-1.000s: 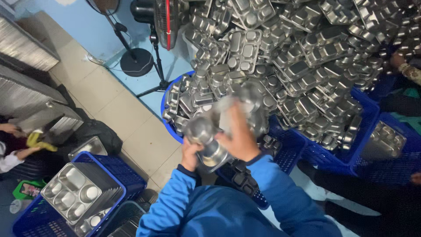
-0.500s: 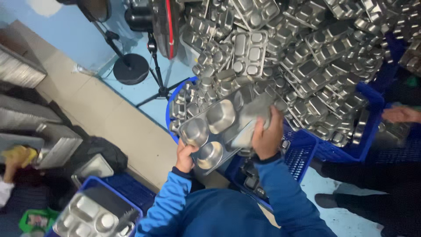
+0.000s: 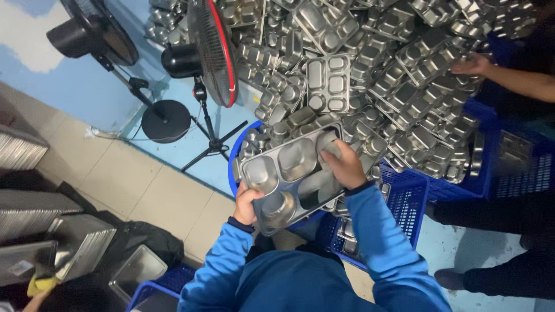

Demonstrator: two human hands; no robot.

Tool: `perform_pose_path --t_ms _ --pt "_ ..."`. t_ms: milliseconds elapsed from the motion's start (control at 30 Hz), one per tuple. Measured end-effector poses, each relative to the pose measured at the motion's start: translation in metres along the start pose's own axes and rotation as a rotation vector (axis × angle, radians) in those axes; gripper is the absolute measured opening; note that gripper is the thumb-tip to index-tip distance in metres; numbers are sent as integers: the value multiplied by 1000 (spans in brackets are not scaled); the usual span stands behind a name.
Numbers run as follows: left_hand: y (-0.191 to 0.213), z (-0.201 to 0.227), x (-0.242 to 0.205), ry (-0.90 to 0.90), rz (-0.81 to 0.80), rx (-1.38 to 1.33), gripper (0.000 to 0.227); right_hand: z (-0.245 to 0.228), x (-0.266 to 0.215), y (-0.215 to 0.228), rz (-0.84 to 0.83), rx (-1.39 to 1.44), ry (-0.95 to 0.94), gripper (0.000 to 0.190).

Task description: The person picks up stainless steel compartment trays from a large pile, wipes them with a cloth, and places them into a blue plastic crate. The person repeats this process continuously.

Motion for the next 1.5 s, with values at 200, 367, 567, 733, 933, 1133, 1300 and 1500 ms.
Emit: perform_pose_path --t_ms 200,367,567,733,933,1133,1300,1500 --pt "-52 -3 42 -62 -130 28 65 -91 -45 -56 156 -667 705 79" --pt "-89 17 50 -170 -96 194 52 -76 -31 -41 5 -229 483 70" --pt "-103 -15 74 -156 -229 161 39 -110 -66 -65 -138 -555 773 86" --pt "-95 -20 74 -198 -85 146 40 -103 -95 -48 -95 -653 912 93" --pt "-123 19 63 -316 -81 239 52 -64 -98 -86 -233 -773 548 81" --pt "-156 61 17 -444 -127 741 88 -5 -53 -39 -355 1286 -124 50" --pt "-208 64 -34 -932 -369 1432 95 -4 -1 32 -121 1321 32 50" --pt "-132 77 1 -630 175 740 91 27 4 25 94 1333 56 47"
Point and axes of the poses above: each hand's wrist, its own x-axis towards the middle knuckle, its own y-axis out of the back of the hand, z = x × y, the point moved 8 cm from there along x, towards the middle knuckle, and after that the axes turned 6 degrees about y, right-handed, at the moved point
